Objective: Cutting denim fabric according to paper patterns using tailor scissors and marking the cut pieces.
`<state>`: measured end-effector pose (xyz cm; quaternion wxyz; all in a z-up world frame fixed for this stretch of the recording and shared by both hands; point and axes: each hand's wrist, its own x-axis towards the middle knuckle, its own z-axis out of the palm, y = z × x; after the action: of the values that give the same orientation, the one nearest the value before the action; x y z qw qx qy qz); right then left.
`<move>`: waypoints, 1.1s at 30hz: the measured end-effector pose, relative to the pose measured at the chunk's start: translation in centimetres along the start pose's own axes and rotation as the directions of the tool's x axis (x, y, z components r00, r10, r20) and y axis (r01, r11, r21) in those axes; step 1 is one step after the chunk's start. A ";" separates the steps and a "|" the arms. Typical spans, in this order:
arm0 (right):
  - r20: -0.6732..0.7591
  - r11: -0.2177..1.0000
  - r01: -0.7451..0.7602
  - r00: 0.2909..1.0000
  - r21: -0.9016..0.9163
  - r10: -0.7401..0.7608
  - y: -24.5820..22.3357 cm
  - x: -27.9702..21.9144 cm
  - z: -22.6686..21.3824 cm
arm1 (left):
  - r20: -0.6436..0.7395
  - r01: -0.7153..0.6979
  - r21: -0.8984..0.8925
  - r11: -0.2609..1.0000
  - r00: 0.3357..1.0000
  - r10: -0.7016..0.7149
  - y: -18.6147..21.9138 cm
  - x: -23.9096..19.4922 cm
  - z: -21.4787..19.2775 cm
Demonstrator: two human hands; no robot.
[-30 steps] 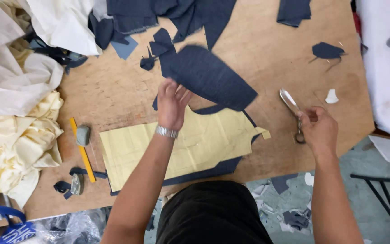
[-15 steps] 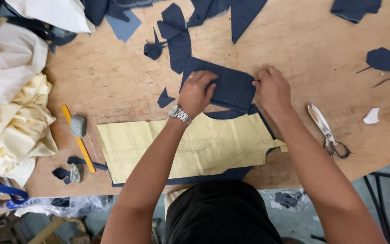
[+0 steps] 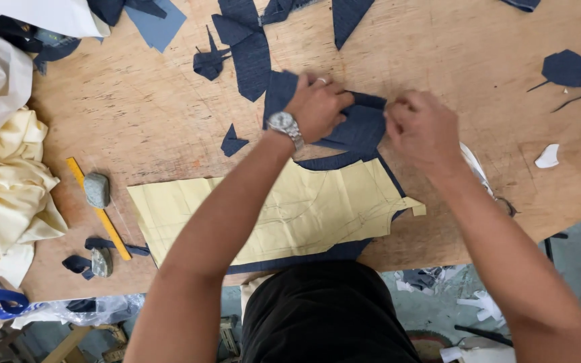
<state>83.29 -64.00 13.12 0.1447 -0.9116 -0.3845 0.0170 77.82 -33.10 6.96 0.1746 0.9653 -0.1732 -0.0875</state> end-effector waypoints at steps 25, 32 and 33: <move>0.140 0.836 -0.514 0.857 0.192 0.495 7.1 1.1 3.6 | -0.274 0.532 0.035 0.846 0.819 -0.504 0.5 -1.6 1.5; 0.212 0.538 -0.544 0.802 0.644 0.558 12.5 3.5 6.7 | -0.213 0.399 -0.590 0.703 0.762 -0.611 0.2 5.3 0.8; 0.191 0.394 -0.502 0.770 0.770 0.608 13.3 4.1 5.7 | -0.176 0.333 -0.711 0.619 0.768 -0.615 -0.1 6.3 -0.6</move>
<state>94.63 -68.48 4.29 0.5377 -0.8247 0.0000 0.1755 83.79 -35.15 6.79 0.4954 0.8506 0.1756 0.0159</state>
